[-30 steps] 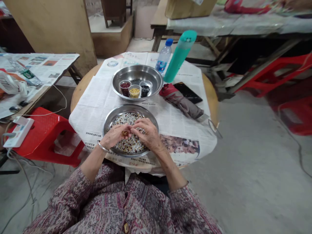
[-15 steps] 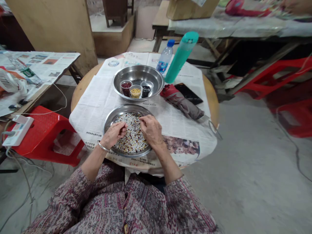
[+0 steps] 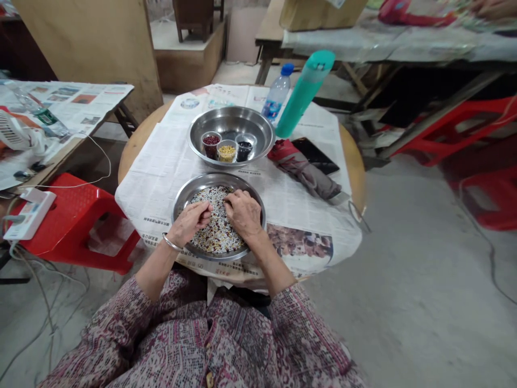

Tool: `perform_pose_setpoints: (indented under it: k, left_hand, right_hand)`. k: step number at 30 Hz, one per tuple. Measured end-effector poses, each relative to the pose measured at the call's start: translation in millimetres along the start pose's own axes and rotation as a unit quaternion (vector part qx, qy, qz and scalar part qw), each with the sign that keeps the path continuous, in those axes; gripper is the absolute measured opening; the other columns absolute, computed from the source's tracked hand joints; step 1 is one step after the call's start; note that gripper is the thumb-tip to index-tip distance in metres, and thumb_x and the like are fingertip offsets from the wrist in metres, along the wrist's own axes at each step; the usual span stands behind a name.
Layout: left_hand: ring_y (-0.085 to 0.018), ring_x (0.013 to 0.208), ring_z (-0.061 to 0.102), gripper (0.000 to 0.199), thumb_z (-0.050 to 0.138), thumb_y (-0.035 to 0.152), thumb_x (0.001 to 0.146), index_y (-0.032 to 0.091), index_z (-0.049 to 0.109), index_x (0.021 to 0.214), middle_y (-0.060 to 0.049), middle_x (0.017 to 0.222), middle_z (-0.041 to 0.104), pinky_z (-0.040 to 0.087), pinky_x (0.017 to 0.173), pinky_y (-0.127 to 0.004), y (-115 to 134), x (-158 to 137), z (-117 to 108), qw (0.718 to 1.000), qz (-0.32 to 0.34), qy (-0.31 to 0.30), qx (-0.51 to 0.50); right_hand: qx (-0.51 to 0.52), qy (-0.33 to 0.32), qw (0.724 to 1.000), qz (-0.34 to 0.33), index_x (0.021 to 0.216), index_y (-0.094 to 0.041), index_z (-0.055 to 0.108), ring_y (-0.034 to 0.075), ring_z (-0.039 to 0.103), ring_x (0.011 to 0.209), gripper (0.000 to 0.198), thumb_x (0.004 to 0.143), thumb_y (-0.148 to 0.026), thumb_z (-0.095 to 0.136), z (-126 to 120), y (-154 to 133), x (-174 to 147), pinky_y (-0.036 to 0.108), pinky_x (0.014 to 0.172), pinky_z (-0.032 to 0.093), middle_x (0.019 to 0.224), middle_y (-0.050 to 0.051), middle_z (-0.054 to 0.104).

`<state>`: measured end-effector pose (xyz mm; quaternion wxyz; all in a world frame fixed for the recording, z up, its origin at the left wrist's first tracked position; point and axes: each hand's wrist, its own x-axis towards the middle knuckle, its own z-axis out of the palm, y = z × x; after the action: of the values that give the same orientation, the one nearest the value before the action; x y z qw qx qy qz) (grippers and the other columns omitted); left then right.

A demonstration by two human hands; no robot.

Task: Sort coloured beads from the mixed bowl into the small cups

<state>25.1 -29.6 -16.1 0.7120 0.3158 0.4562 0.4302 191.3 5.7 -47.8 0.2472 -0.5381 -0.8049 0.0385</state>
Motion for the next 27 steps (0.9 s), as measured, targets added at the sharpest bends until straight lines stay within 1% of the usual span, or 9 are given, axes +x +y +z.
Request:
perform_pose_setpoints:
  k: [7, 12, 15, 20, 27]
  left_hand:
    - [-0.001, 0.045, 0.028, 0.029, 0.057, 0.033, 0.093, 0.013, 0.054, 0.073, 0.007, 0.058, 0.033, 0.013, 0.042, -0.016, -1.4, 0.7, -0.7, 1.0, 0.002, -0.001, 0.002]
    - [-0.002, 0.045, 0.029, 0.028, 0.057, 0.032, 0.093, 0.013, 0.055, 0.073, 0.006, 0.058, 0.035, 0.013, 0.043, -0.017, -1.5, 0.3, -0.6, 1.0, 0.003, 0.001, 0.007]
    - [-0.002, 0.045, 0.029, 0.029, 0.06, 0.035, 0.091, 0.013, 0.055, 0.072, 0.007, 0.057, 0.036, 0.014, 0.043, -0.017, -2.3, 0.9, -0.7, 1.0, 0.004, 0.004, 0.006]
    - [-0.002, 0.045, 0.029, 0.032, 0.065, 0.04, 0.086, 0.013, 0.055, 0.072, 0.007, 0.057, 0.035, 0.013, 0.042, -0.017, -5.3, 3.9, -2.3, 1.0, 0.008, 0.002, 0.003]
    - [-0.002, 0.044, 0.031, 0.031, 0.065, 0.039, 0.087, 0.013, 0.056, 0.072, 0.006, 0.058, 0.036, 0.013, 0.042, -0.017, -5.4, 3.2, -2.4, 1.0, 0.009, -0.003, 0.003]
  right_hand:
    - [0.002, 0.008, 1.0, -0.011, 0.093, -0.023, 0.072, 0.024, 0.058, 0.092, 0.016, 0.089, -0.023, 0.056, 1.3, -0.1, 0.0, 0.035, 0.078, 0.047, 0.092, 0.008, 0.069]
    - [0.002, 0.001, 1.0, -0.002, 0.09, -0.022, 0.072, 0.024, 0.058, 0.092, 0.016, 0.09, -0.024, 0.055, 0.7, -1.5, 0.2, 0.036, 0.079, 0.047, 0.092, 0.008, 0.069]
    - [0.005, 0.004, 1.0, 0.001, 0.092, -0.022, 0.071, 0.024, 0.058, 0.092, 0.017, 0.09, -0.024, 0.055, 0.4, -2.6, 0.2, 0.036, 0.079, 0.047, 0.092, 0.009, 0.069]
    - [-0.009, 0.003, 1.0, -0.015, 0.093, -0.023, 0.072, 0.023, 0.058, 0.09, 0.017, 0.09, -0.025, 0.054, 1.2, -2.5, -0.1, 0.034, 0.077, 0.046, 0.091, 0.008, 0.068]
    - [-0.015, -0.008, 1.0, -0.014, 0.093, -0.022, 0.071, 0.023, 0.057, 0.091, 0.016, 0.091, -0.024, 0.056, 0.4, -4.1, -0.5, 0.034, 0.075, 0.044, 0.093, 0.008, 0.068]
